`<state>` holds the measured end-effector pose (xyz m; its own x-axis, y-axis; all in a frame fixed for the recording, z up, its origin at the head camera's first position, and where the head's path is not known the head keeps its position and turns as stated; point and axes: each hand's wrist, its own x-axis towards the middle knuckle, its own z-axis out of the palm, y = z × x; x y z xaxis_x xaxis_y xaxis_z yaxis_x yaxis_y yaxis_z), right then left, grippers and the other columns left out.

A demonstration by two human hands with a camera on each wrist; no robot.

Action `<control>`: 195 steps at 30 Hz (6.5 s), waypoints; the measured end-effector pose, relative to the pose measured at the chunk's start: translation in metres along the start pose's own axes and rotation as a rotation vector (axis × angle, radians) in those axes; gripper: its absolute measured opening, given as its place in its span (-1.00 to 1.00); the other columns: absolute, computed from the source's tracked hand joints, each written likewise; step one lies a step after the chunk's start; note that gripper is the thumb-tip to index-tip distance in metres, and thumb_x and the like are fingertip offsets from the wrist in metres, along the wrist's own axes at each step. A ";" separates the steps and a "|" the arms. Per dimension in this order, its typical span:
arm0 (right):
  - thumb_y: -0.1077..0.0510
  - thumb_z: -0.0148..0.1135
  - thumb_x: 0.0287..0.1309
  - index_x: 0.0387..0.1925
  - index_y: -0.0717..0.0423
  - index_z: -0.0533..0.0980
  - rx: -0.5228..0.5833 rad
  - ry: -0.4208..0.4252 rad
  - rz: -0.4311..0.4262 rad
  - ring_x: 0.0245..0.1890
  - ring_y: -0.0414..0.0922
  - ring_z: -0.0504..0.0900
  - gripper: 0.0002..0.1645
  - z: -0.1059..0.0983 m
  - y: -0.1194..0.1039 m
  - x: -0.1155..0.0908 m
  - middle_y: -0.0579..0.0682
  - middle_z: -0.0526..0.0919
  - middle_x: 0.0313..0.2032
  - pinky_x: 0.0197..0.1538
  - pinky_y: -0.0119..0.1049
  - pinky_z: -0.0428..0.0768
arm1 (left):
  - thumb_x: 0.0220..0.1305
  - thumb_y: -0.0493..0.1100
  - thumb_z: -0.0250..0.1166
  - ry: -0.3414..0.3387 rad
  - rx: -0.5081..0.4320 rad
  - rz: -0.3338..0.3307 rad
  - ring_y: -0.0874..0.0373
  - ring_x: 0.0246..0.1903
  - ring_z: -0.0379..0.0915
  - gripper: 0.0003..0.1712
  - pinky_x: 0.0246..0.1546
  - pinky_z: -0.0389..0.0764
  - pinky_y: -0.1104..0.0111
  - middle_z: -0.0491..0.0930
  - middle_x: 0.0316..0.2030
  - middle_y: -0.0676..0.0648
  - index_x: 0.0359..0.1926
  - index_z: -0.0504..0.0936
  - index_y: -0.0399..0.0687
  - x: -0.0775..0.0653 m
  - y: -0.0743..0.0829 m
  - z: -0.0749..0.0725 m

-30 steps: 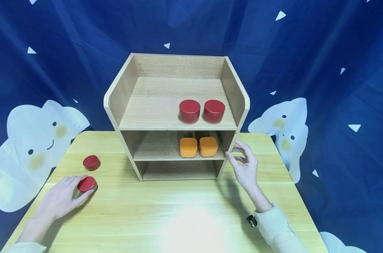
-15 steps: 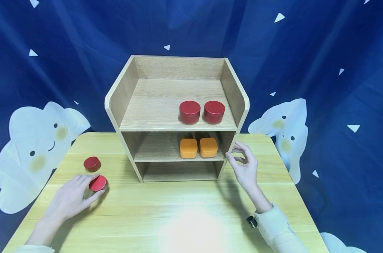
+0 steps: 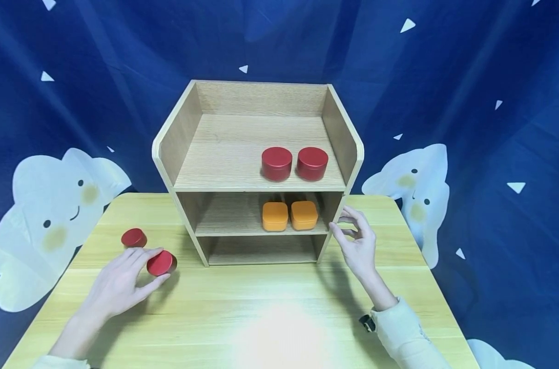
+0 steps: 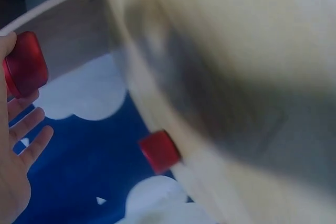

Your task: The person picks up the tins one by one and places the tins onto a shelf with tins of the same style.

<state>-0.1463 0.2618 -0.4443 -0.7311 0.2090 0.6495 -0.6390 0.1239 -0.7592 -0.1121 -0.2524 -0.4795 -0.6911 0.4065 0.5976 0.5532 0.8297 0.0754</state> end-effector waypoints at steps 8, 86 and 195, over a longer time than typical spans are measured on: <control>0.72 0.27 0.01 0.18 0.44 0.56 -0.003 0.004 0.000 -0.13 -0.40 0.76 -0.36 0.001 -0.001 0.000 -0.25 0.77 -0.11 -0.16 -0.63 0.68 | 0.47 0.52 -0.10 0.066 -0.016 0.079 0.00 -0.12 0.65 -0.14 -0.17 0.68 0.13 0.75 -0.16 -0.08 0.14 0.72 -0.06 0.021 0.024 -0.007; 0.73 0.27 0.01 0.18 0.48 0.55 -0.001 0.002 0.004 -0.16 -0.41 0.76 -0.37 0.000 -0.002 0.001 -0.26 0.77 -0.11 -0.19 -0.64 0.68 | 0.22 0.21 0.44 0.276 0.146 0.524 -0.12 -0.09 0.70 -0.35 -0.05 0.77 0.09 0.79 -0.13 -0.15 0.12 0.71 -0.18 0.225 0.124 -0.078; 0.75 0.26 -0.01 0.19 0.47 0.55 0.043 -0.012 -0.014 -0.15 -0.38 0.77 -0.34 0.001 -0.001 0.001 -0.21 0.78 -0.10 -0.17 -0.63 0.69 | 0.47 0.43 0.04 0.380 0.143 0.494 -0.19 0.01 0.68 -0.19 -0.08 0.77 0.02 0.75 0.00 -0.21 0.24 0.66 -0.16 0.189 0.112 -0.085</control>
<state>-0.1464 0.2613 -0.4428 -0.7248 0.1959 0.6605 -0.6585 0.0848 -0.7478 -0.1414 -0.1150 -0.2901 -0.1428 0.6113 0.7784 0.6785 0.6331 -0.3726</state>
